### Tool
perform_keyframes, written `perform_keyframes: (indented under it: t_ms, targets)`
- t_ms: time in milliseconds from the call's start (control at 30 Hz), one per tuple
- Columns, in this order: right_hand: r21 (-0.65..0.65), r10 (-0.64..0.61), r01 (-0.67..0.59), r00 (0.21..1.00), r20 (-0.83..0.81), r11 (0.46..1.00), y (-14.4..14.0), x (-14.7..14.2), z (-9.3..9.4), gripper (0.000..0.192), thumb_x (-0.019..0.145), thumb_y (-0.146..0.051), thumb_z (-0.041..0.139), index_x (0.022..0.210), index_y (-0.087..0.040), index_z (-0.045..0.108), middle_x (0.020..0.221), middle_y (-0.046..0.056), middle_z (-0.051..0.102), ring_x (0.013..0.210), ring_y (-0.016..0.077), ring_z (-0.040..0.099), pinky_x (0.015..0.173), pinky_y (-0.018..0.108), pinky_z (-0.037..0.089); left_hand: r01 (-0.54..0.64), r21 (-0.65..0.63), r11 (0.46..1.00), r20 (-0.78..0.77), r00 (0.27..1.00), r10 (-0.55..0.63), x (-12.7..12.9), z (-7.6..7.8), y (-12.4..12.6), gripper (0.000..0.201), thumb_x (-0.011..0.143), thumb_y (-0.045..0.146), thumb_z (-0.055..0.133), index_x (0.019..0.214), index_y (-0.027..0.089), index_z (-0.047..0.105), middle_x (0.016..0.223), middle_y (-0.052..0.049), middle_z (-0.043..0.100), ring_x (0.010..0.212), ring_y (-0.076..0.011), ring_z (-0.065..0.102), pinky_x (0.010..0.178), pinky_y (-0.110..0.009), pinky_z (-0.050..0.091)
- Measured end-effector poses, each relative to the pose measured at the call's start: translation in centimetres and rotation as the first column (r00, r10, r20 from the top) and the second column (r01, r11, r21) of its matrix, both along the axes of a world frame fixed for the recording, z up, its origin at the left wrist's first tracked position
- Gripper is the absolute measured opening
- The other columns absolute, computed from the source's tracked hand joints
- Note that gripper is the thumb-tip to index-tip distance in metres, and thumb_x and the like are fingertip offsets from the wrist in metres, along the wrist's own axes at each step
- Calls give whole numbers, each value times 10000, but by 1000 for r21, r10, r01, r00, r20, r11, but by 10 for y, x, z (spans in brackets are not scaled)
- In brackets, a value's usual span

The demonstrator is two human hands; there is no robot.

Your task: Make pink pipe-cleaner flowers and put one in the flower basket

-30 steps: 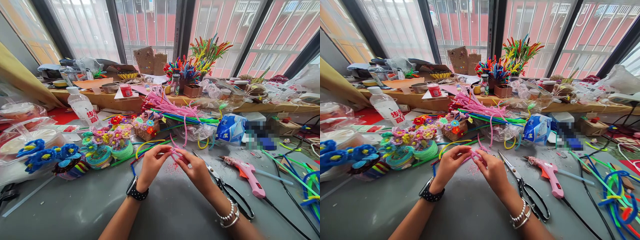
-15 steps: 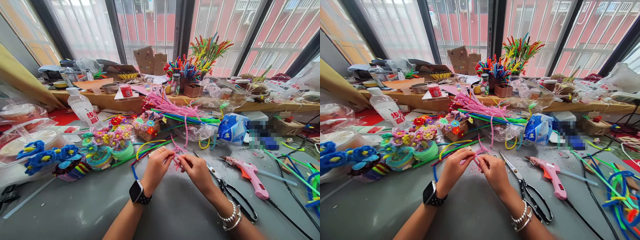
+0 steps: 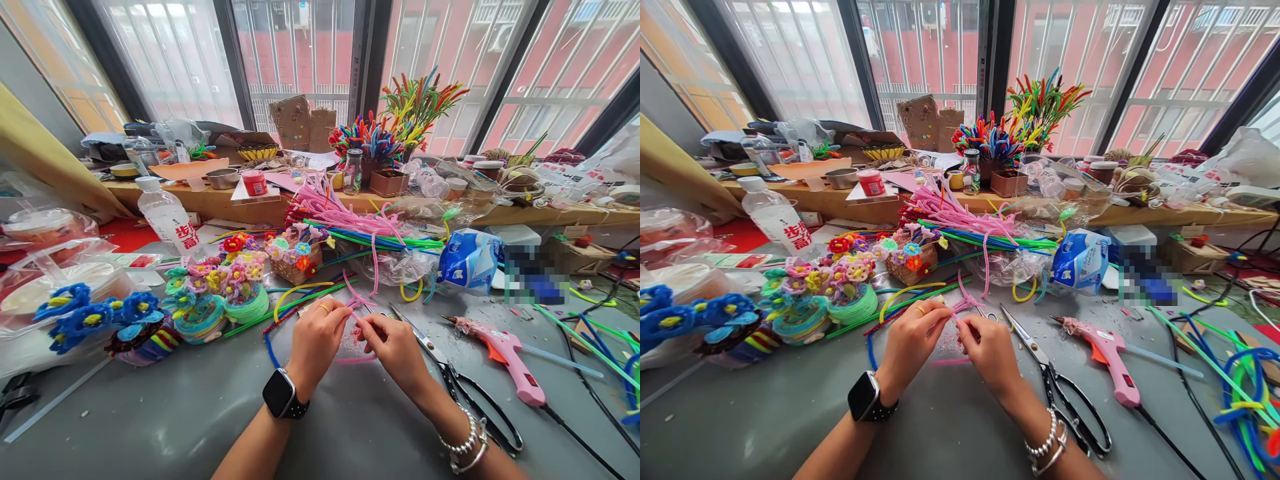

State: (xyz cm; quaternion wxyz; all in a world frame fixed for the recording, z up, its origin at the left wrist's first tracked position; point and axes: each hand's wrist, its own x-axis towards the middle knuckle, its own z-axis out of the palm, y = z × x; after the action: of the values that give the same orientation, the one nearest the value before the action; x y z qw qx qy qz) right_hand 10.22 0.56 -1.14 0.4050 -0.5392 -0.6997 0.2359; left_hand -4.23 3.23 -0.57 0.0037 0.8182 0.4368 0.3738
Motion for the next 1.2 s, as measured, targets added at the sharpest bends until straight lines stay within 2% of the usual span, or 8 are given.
perform_keyframes:
  t_ms: [233, 533, 700, 767, 867, 933, 1000, 1200]
  targets:
    - [6, 17, -17, 999, 48, 1000, 2, 3, 0, 258, 840, -269, 402, 695, -180, 595, 578, -4, 610, 478, 106, 564, 472, 192, 413, 41, -20, 999, -63, 997, -42, -3, 0, 4, 164, 786, 182, 479, 803, 199, 641, 785, -34, 647, 780, -170, 542, 688, -291, 441]
    - [-123, 220, -228, 973, -76, 966, 4, 16, 19, 277, 826, -314, 427, 690, -169, 621, 577, -8, 623, 468, 93, 563, 465, 180, 421, 343, -143, 928, 92, 939, -333, -19, 8, 14, 177, 793, 206, 482, 741, 220, 652, 740, -22, 656, 725, -136, 566, 723, -281, 446]
    - [-86, 55, -69, 985, -163, 994, 4, 17, 19, 286, 819, -362, 433, 744, -165, 625, 517, -14, 577, 415, 88, 497, 429, 183, 395, 290, -283, 914, 376, 911, -173, -14, 10, 11, 198, 745, 306, 549, 902, 205, 613, 845, -43, 638, 792, -153, 579, 740, -282, 458]
    - [-43, -29, 21, 981, -194, 999, 4, 17, 17, 276, 817, -366, 436, 765, -166, 619, 523, -11, 575, 423, 93, 485, 438, 189, 393, 361, -410, 837, 480, 866, -139, -9, 9, 8, 319, 742, 343, 541, 1018, 184, 558, 932, -72, 620, 803, -159, 586, 695, -275, 478]
    - [-10, -118, 119, 965, -235, 993, 3, 17, 16, 269, 819, -367, 431, 753, -170, 601, 556, -4, 585, 430, 97, 492, 448, 197, 398, 542, -587, 602, 541, 815, -206, -2, 9, 3, 328, 752, 355, 513, 1010, 158, 556, 876, -82, 631, 717, -154, 607, 602, -254, 488]
    - [11, -142, 148, 963, -231, 989, 3, 17, 16, 264, 818, -365, 432, 733, -173, 592, 577, -3, 591, 439, 97, 502, 460, 199, 402, 583, -633, 510, 559, 799, -220, 3, 8, -2, 291, 734, 320, 540, 976, 161, 570, 781, -55, 642, 677, -149, 616, 600, -250, 488]
    - [27, -142, 152, 964, -223, 988, 4, 17, 16, 257, 817, -359, 436, 731, -175, 593, 588, -5, 594, 446, 96, 507, 473, 200, 405, 575, -625, 528, 571, 798, -192, 7, 7, -5, 236, 721, 276, 557, 929, 168, 585, 741, -36, 640, 663, -145, 620, 612, -249, 492]
    - [3, -121, 128, 947, -297, 992, 5, 16, 13, 245, 813, -336, 452, 938, -178, 592, 609, -1, 606, 497, 110, 533, 509, 209, 435, 472, -530, 705, 544, 826, -144, 9, 6, -4, 168, 709, 250, 576, 857, 172, 599, 816, -47, 625, 726, -151, 601, 666, -270, 502]
